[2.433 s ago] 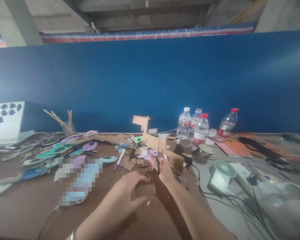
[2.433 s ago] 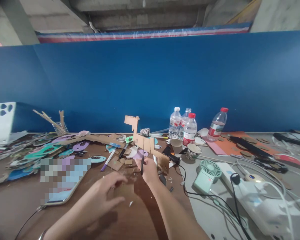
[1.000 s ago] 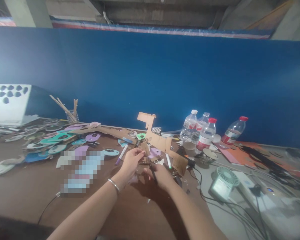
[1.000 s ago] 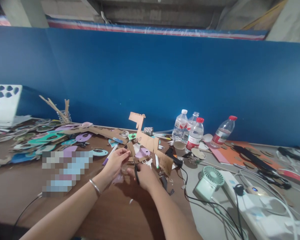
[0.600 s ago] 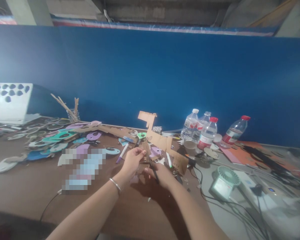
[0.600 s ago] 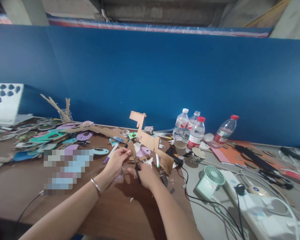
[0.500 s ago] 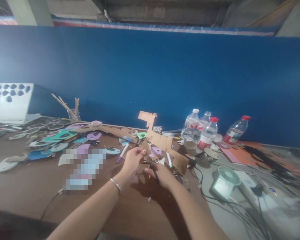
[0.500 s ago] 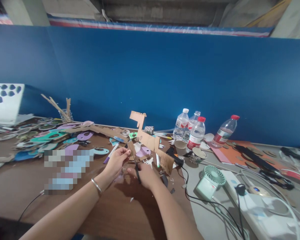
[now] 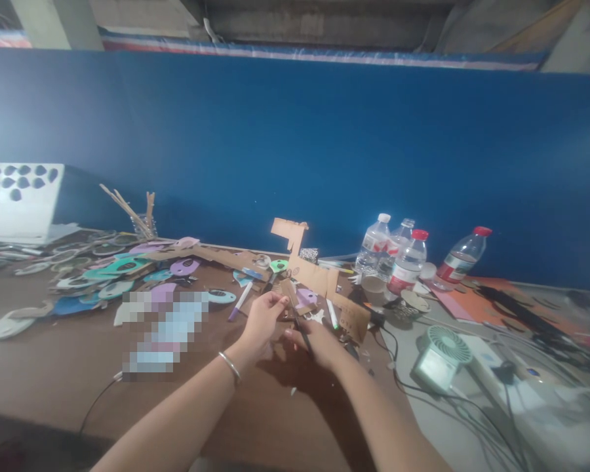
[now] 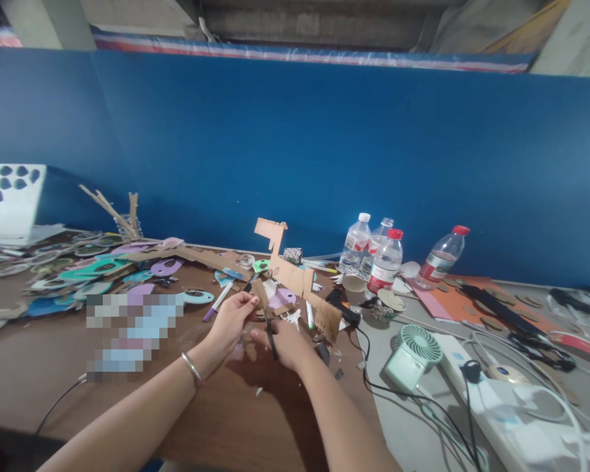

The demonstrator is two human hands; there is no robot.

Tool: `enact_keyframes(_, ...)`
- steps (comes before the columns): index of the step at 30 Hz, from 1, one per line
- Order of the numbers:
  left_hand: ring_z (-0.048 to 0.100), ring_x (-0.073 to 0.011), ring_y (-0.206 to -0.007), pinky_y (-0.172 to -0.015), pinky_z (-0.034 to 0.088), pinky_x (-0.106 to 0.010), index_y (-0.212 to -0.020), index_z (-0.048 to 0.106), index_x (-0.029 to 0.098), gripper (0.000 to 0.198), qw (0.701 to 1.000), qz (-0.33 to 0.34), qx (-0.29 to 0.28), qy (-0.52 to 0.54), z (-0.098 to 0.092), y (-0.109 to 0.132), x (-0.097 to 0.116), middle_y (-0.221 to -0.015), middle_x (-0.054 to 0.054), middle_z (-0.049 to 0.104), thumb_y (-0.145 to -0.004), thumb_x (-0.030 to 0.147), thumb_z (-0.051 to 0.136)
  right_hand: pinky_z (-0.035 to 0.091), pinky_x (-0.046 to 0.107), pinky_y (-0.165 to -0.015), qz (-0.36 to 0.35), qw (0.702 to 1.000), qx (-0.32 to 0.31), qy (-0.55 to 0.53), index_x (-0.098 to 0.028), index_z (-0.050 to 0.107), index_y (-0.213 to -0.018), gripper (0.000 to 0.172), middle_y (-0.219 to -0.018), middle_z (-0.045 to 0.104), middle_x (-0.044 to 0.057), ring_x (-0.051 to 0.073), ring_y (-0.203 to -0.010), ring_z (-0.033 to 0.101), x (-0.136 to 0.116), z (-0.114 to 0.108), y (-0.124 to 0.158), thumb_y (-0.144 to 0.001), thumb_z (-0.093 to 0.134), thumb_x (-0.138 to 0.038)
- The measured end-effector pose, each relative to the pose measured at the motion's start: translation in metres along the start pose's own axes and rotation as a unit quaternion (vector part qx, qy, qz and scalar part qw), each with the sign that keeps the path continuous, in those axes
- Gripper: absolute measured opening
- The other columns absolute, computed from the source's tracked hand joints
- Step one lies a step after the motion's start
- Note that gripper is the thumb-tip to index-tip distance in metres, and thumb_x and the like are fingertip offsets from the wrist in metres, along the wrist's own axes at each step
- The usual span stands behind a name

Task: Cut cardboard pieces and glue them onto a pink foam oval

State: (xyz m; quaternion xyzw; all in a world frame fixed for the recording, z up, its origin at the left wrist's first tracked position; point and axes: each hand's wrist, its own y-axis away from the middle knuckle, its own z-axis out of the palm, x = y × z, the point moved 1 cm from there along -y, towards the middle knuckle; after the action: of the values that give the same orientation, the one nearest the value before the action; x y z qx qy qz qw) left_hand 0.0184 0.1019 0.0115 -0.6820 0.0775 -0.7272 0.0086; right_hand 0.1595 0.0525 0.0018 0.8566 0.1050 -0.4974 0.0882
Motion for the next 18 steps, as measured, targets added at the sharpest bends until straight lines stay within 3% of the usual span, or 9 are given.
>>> enact_keyframes(7,0.042,-0.0079,-0.048,-0.048,0.032,-0.02,-0.062,0.055,0.015,0.026,1.0,-0.01,0.017,-0.001,0.003,0.004,0.005,-0.053,0.003,0.052,-0.062,0.039,0.064,0.041,0.029,-0.07,0.011,1.0,-0.004,-0.006,-0.015,0.065,-0.092,0.035,-0.081,0.066,0.006,0.02,-0.073,0.056,-0.002,-0.001,0.0,-0.077,0.053,-0.044)
enact_keyframes(18,0.04,-0.0075,-0.049,-0.049,0.03,-0.02,-0.064,0.052,0.015,0.022,0.999,0.004,-0.025,-0.024,-0.001,-0.003,-0.002,-0.054,0.004,0.048,-0.069,0.034,0.058,0.039,0.036,-0.083,-0.018,1.0,0.017,0.006,-0.018,0.064,-0.101,0.047,-0.083,0.068,0.006,0.026,-0.085,0.057,0.003,0.002,-0.005,-0.075,0.052,-0.055)
